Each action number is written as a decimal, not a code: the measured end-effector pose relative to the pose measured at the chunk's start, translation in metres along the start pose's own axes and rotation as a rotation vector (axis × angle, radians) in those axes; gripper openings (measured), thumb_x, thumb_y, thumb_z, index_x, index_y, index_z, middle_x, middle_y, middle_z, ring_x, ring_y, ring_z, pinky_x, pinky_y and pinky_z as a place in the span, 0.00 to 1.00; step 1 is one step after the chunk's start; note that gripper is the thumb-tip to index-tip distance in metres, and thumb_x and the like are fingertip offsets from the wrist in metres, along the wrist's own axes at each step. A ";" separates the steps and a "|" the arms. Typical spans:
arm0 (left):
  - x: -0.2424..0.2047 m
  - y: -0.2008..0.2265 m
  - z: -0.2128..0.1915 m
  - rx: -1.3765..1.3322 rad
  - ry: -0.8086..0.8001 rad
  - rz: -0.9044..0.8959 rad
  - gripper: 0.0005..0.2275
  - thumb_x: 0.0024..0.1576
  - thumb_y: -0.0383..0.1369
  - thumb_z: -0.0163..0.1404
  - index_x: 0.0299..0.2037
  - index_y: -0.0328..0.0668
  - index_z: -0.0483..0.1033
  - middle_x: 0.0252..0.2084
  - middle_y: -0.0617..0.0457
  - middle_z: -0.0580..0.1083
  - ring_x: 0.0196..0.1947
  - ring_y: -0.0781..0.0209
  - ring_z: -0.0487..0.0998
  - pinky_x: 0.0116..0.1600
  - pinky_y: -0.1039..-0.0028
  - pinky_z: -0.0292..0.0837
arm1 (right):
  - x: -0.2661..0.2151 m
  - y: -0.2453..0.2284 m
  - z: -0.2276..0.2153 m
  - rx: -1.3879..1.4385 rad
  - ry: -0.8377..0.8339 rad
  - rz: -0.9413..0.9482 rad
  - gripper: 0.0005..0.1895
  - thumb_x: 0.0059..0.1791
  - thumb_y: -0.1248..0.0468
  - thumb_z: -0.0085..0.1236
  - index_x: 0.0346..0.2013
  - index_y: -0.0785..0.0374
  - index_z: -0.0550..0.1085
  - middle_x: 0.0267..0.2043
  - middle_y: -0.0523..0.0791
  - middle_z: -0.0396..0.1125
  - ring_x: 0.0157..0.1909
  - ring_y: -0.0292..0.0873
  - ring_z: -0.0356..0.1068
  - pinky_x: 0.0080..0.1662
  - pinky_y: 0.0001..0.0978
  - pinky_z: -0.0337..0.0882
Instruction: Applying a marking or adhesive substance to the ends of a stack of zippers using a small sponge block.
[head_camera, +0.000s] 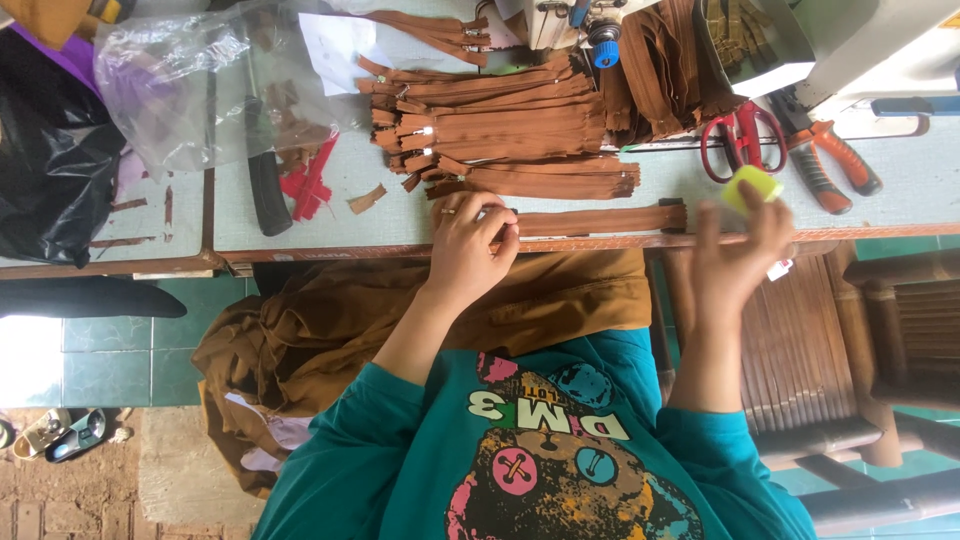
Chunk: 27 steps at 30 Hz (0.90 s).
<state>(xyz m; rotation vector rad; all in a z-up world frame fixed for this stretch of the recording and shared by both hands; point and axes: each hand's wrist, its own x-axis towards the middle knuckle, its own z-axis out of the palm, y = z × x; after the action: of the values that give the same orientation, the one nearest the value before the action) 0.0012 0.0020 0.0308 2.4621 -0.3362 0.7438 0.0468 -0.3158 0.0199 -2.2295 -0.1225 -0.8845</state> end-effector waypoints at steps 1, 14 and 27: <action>0.001 0.000 0.000 -0.001 0.000 -0.001 0.02 0.55 0.31 0.54 0.31 0.50 0.76 0.41 0.58 0.73 0.43 0.49 0.71 0.56 0.54 0.61 | 0.005 -0.005 -0.006 -0.001 -0.001 -0.001 0.18 0.56 0.67 0.68 0.59 0.68 0.74 0.55 0.54 0.61 0.60 0.57 0.61 0.59 0.58 0.62; -0.009 -0.017 0.024 0.015 0.171 0.028 0.05 0.48 0.33 0.58 0.31 0.57 0.76 0.39 0.61 0.73 0.43 0.55 0.74 0.52 0.61 0.62 | 0.003 -0.152 0.012 0.507 -0.334 0.158 0.22 0.50 0.75 0.62 0.59 0.69 0.70 0.35 0.55 0.71 0.35 0.49 0.74 0.39 0.39 0.72; -0.011 -0.021 0.029 0.044 0.185 0.010 0.06 0.45 0.35 0.59 0.31 0.58 0.75 0.40 0.63 0.73 0.43 0.56 0.75 0.52 0.63 0.64 | -0.031 -0.128 0.081 0.075 -0.430 -0.095 0.18 0.47 0.66 0.64 0.52 0.64 0.79 0.21 0.46 0.72 0.26 0.51 0.74 0.31 0.42 0.73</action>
<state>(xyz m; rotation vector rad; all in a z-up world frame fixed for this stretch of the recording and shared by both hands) 0.0124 0.0035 -0.0047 2.4100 -0.2653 0.9845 0.0260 -0.1631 0.0360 -2.3262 -0.4571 -0.4272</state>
